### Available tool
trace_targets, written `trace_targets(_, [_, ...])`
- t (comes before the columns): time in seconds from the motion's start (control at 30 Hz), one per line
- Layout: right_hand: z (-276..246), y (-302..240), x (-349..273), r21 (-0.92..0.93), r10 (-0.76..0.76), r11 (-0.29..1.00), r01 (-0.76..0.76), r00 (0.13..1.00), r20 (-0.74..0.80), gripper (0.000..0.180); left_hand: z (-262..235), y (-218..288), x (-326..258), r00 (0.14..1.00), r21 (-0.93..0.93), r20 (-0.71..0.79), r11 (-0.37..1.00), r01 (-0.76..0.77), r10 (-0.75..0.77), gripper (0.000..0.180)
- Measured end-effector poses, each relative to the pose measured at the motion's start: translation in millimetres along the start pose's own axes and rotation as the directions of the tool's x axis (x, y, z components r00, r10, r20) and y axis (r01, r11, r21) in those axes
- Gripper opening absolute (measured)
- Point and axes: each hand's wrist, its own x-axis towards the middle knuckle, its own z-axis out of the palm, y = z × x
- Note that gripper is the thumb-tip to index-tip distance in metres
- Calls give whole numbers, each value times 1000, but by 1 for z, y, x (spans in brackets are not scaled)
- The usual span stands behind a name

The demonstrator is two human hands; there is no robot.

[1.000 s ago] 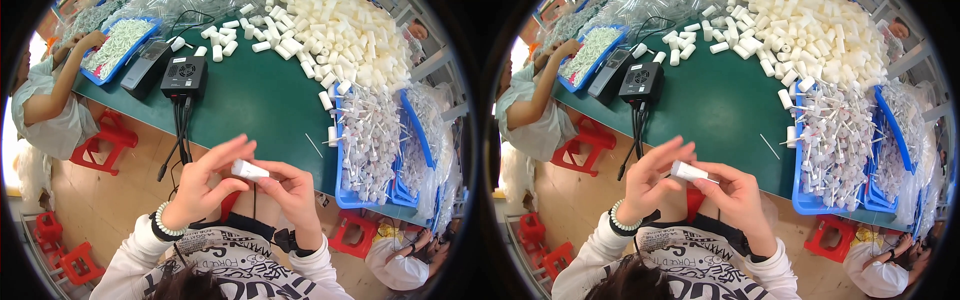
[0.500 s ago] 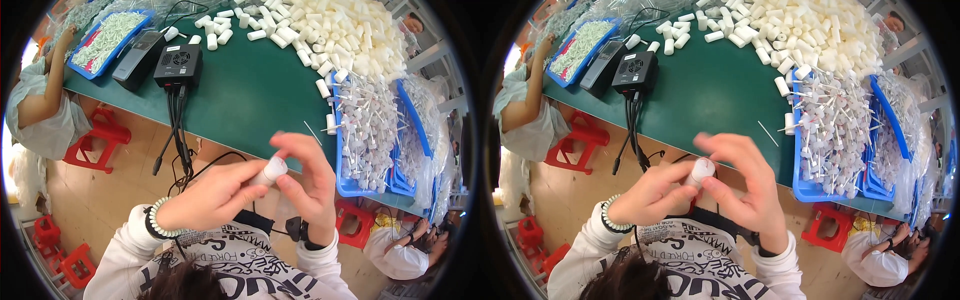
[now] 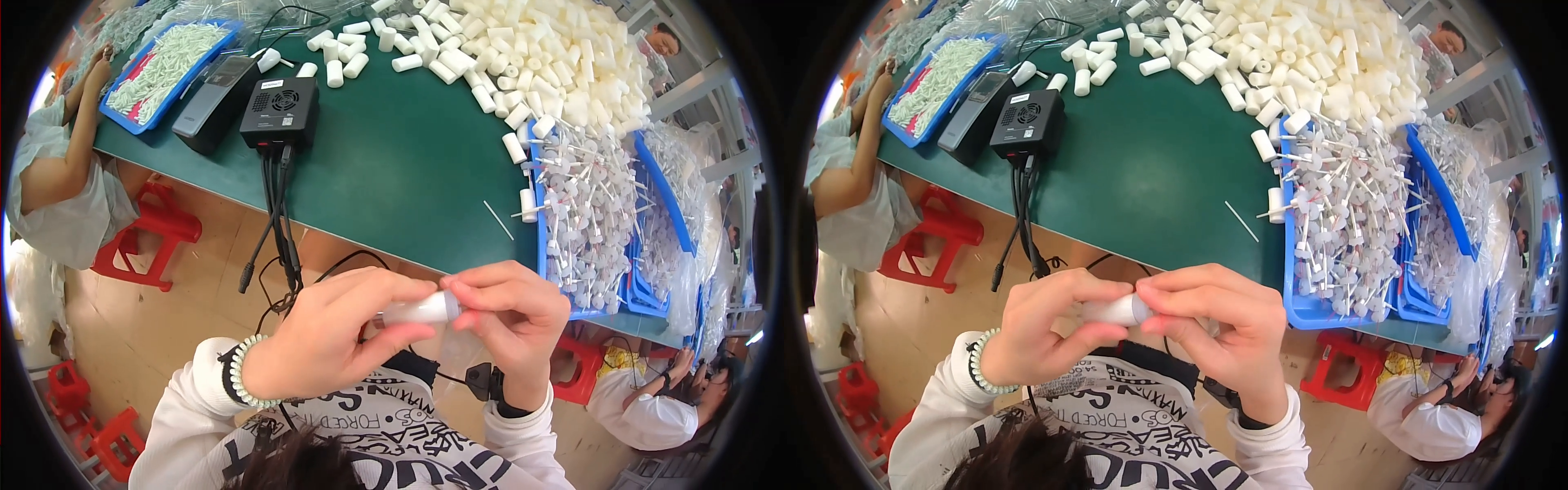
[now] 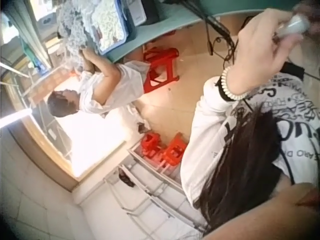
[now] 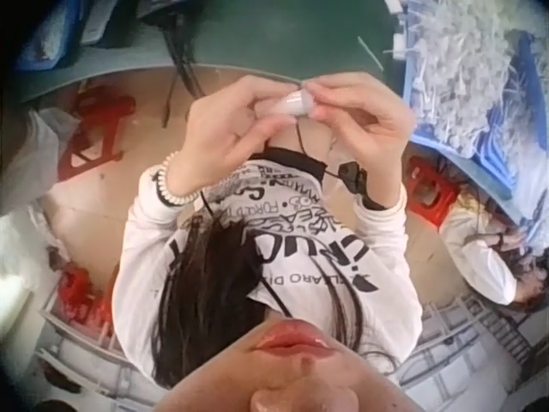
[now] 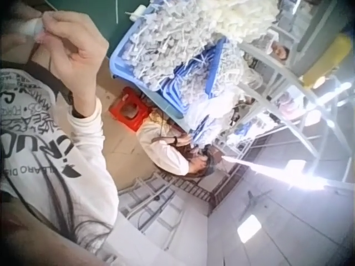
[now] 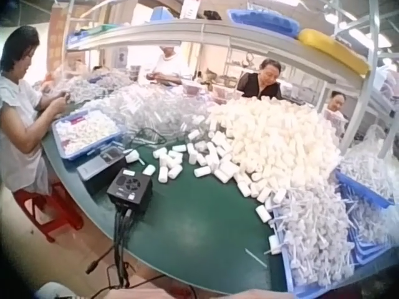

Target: The person is assembling small white cylindrical medical components, inserting clear plastic tubes and other small parts.

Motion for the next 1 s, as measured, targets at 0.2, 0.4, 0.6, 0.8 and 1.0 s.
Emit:
trace_targets(0.2, [-7, -1, -4, -81, 7, 997, -6, 1000, 4, 19, 0, -4, 11, 992, 60, 15, 990, -129, 128, 36])
trace_targets(0.4, [7, 8, -13, 23, 15, 1000, -13, 995, -100, 20, 2, -5, 2, 978, 171, -18, 964, -202, 208, 37])
trace_targets(0.6, [7, 10, -11, -17, -86, 996, 86, 996, -24, 20, -4, -3, -4, 999, 32, 20, 999, -29, 28, 36])
trace_targets(0.8, [4, 13, -10, -34, -132, 991, 133, 991, 11, 19, 3, -8, -8, 999, -9, 5, 999, -44, 44, 35])
trace_targets(1.0, [4, 18, -6, -70, -145, 987, 148, 989, 42, 15, 7, -12, -4, 981, 128, -10, 974, -189, 192, 38])
